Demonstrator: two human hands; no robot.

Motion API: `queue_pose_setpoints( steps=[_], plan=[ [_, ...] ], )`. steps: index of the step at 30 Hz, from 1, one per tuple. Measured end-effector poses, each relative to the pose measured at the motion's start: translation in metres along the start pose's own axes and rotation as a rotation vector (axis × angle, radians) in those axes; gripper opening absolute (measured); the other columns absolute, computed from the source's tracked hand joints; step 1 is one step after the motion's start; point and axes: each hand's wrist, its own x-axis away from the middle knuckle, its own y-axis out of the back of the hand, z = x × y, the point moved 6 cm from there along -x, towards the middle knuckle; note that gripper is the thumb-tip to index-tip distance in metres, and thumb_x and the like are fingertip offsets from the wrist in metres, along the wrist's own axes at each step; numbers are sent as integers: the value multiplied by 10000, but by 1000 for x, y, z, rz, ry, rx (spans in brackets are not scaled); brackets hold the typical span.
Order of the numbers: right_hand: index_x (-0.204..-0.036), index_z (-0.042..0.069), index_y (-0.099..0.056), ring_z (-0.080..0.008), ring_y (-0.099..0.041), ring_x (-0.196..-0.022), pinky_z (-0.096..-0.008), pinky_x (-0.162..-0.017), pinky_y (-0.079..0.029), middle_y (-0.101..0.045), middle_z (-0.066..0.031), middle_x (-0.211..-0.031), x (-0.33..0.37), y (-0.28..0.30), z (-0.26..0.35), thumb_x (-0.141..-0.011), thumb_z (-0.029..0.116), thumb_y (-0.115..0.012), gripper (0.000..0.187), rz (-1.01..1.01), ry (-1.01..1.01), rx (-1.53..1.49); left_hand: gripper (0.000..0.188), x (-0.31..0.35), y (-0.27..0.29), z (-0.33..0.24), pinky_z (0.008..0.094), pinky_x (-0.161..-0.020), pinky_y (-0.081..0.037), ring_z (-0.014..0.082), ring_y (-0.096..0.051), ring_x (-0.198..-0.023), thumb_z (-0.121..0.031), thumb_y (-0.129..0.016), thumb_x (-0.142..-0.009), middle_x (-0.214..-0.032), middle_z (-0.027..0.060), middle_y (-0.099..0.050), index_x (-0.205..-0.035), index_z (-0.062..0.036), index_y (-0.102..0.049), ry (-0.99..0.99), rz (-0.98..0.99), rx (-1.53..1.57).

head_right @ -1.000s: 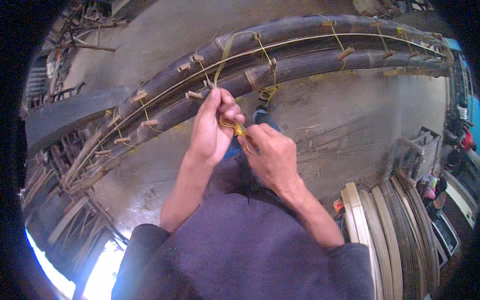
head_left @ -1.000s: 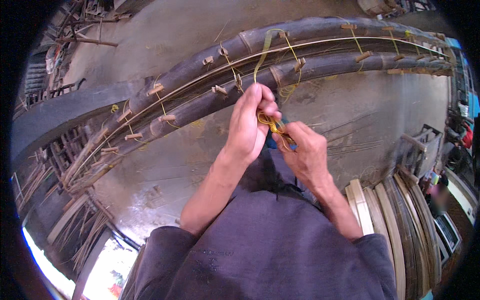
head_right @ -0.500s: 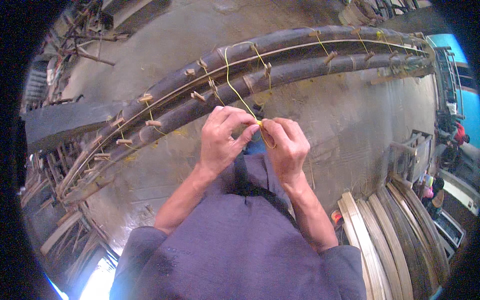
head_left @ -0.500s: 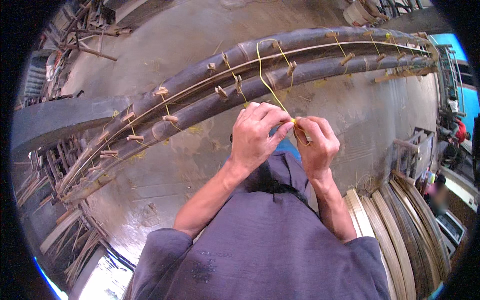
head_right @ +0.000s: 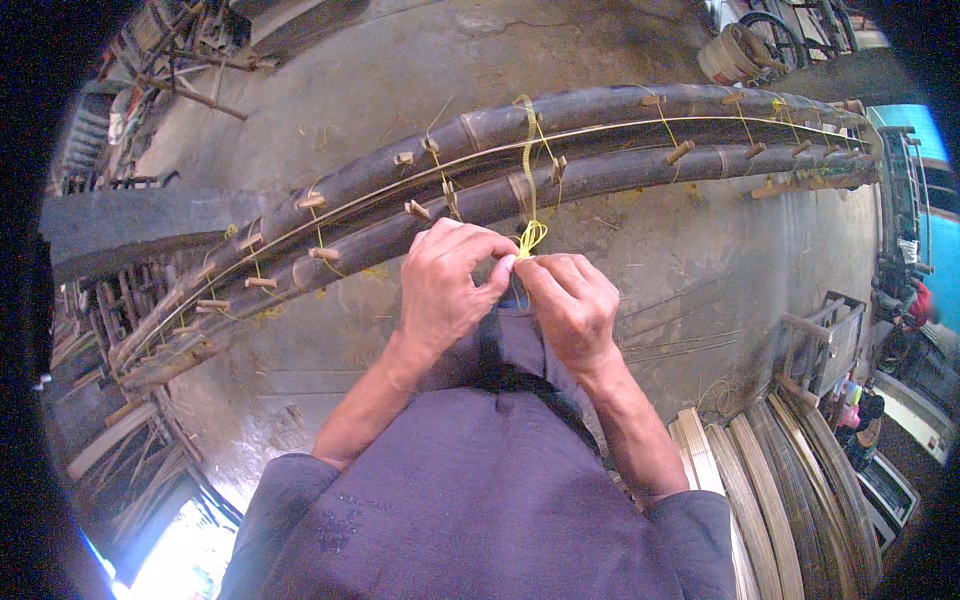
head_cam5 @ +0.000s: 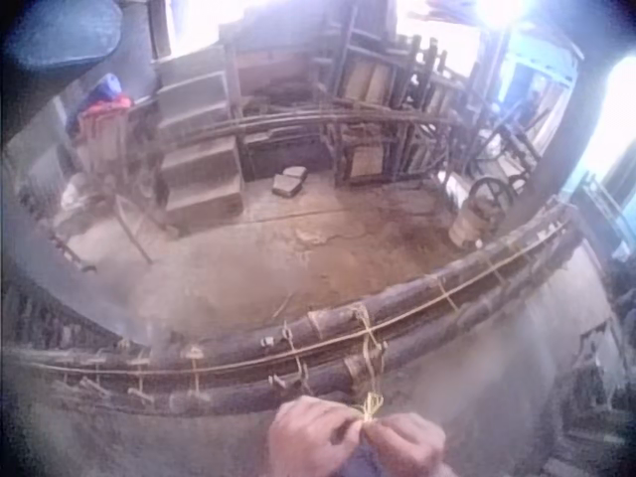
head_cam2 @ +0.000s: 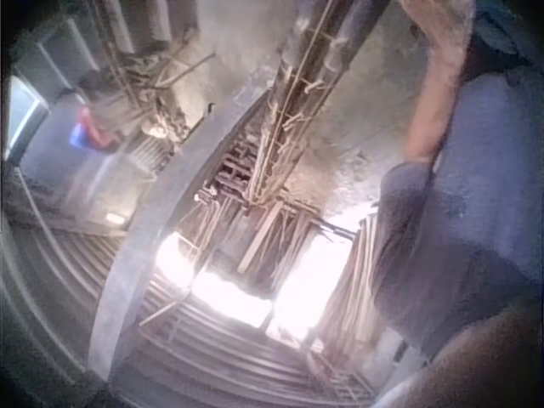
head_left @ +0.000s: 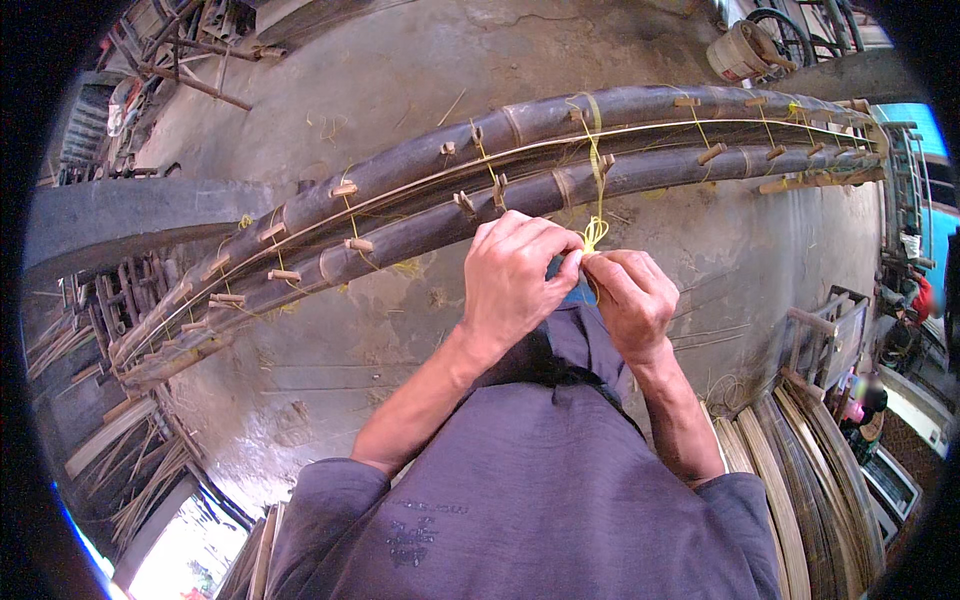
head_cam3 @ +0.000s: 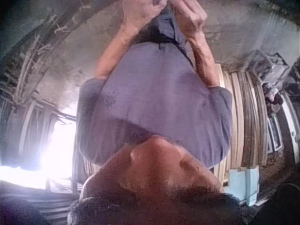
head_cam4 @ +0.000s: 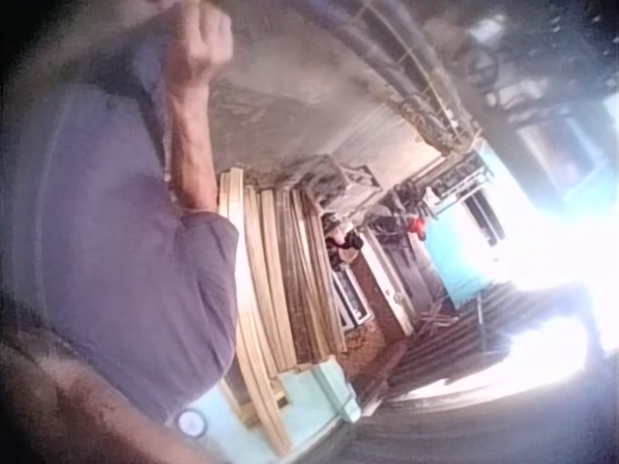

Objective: The person ties thin wooden planks to a metal frame using yellow string. They repeatedly wrap and knot the string at intervals along the planks to secure them in place.

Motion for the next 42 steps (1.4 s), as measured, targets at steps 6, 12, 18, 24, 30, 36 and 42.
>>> queue_pose_setpoints(
  steps=[6, 12, 18, 24, 30, 36, 42],
  plan=[
    [-812, 71, -645, -191, -629, -694, -301, -599, -517, -642, -43, -798, -6, 6, -7, -636, 69, -667, 178, 188, 145, -59, 93, -13, -12, 11, 350, -663, -474, 231, -584, -748, -139, -666, -670, -725, 39, -621, -733, -87, -621, 0, 270, 146],
    [-796, 67, -662, -203, -634, -665, -291, -591, -517, -647, -56, -756, -7, 16, -15, -602, 33, -728, 208, 240, 121, -148, 89, -14, -17, 26, 350, -634, -476, 236, -566, -699, -107, -631, -634, -664, 55, -577, -686, -71, -568, 35, 126, 63],
    [-799, 63, -640, -182, -629, -665, -287, -582, -509, -635, -57, -735, 13, 43, -20, -669, 7, -748, 179, 159, -107, -177, 83, -19, -8, 21, 356, -604, -481, 243, -552, -669, -91, -630, -614, -658, 51, -563, -660, -91, -561, -38, -83, -112],
    [-883, 2, -630, -93, -598, -749, -233, -632, -490, -645, -76, -829, 32, 84, -46, -765, 16, -737, 161, -19, -698, -517, 224, -14, -10, 72, 306, -741, -498, 185, -629, -842, -275, -573, -866, -908, 68, -675, -921, -89, -684, 390, 225, 327],
    [-884, 4, -610, -111, -600, -750, -248, -657, -491, -647, -83, -827, 43, 43, -20, -792, 32, -719, 145, 52, -657, -411, 339, -25, -92, 33, 211, -563, -419, 63, -477, -635, -393, -419, -987, -741, -22, -508, -877, -94, -537, 891, 322, 1794],
    [-788, 27, -631, -191, -626, -619, -277, -577, -494, -638, -100, -699, 60, 73, -2, -677, -4, -745, 163, -5, -429, -327, 315, -66, -73, 77, 178, -371, -203, 41, -284, -478, -326, -478, -946, -621, -69, -319, -678, -191, -381, 857, -91, 1349],
    [-800, 12, -599, -171, -616, -662, -288, -594, -488, -632, -99, -722, 71, 102, -44, -705, 11, -686, 129, -130, -644, -462, 391, -89, -20, 149, 191, -436, -326, 49, -390, -563, -438, -383, -985, -680, -34, -413, -789, -117, -494, 599, -70, 1501]
  ],
)
